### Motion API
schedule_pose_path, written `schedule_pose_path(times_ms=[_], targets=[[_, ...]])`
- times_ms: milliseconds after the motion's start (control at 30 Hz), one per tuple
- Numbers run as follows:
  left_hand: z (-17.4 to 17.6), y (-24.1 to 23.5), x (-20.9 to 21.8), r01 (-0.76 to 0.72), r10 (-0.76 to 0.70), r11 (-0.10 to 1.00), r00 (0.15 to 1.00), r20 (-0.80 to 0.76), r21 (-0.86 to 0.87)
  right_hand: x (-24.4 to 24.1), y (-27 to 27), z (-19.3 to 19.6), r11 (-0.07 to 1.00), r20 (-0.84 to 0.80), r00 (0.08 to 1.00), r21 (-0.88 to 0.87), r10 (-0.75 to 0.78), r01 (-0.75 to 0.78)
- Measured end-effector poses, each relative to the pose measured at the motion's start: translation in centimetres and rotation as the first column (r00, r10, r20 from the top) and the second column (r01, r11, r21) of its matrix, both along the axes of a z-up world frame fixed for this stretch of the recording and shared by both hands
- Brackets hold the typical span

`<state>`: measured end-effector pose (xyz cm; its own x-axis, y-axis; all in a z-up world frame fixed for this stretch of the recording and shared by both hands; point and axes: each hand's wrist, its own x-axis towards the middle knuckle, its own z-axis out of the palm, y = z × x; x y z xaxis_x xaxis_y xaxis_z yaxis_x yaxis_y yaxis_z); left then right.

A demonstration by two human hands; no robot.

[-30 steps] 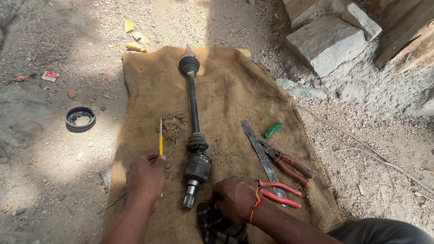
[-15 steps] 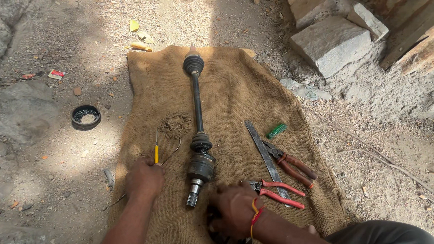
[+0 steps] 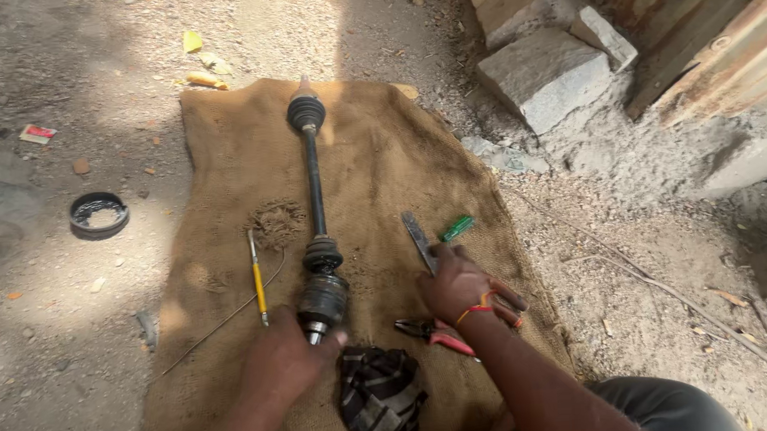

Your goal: The person is repairing a car drive shaft by cleaning grease from the joint with a rag and a metal file. They use a screwdriver to pry at the rubber boot and a file to scrape the metal surface, working on the component placed on a burlap sack.

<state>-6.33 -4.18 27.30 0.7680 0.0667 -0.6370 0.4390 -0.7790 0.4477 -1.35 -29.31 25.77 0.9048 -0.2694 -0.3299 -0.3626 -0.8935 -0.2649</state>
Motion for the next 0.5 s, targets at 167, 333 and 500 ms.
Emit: schedule_pose_path(times_ms=[167, 333, 500], targets=[[-6.7, 0.1, -1.6, 0.1, -0.101, 0.995, 0.99, 0.101, 0.013, -0.3, -0.9, -2.8, 0.996, -0.008, 0.999, -0.081, -0.04, 0.039], [-8.7, 0.0, -1.1, -0.413, 0.267, 0.792, 0.897, -0.353, -0.451, -0.3, -0.5, -2.4, 0.993, -0.11, 0.989, -0.075, -0.103, 0.095], [-6.6, 0.5, -1.5, -0.703, 0.251, 0.293, 0.71, -0.658, -0.648, 0.0, 0.0, -3.1, 0.991, -0.105, 0.99, -0.107, -0.095, 0.083]])
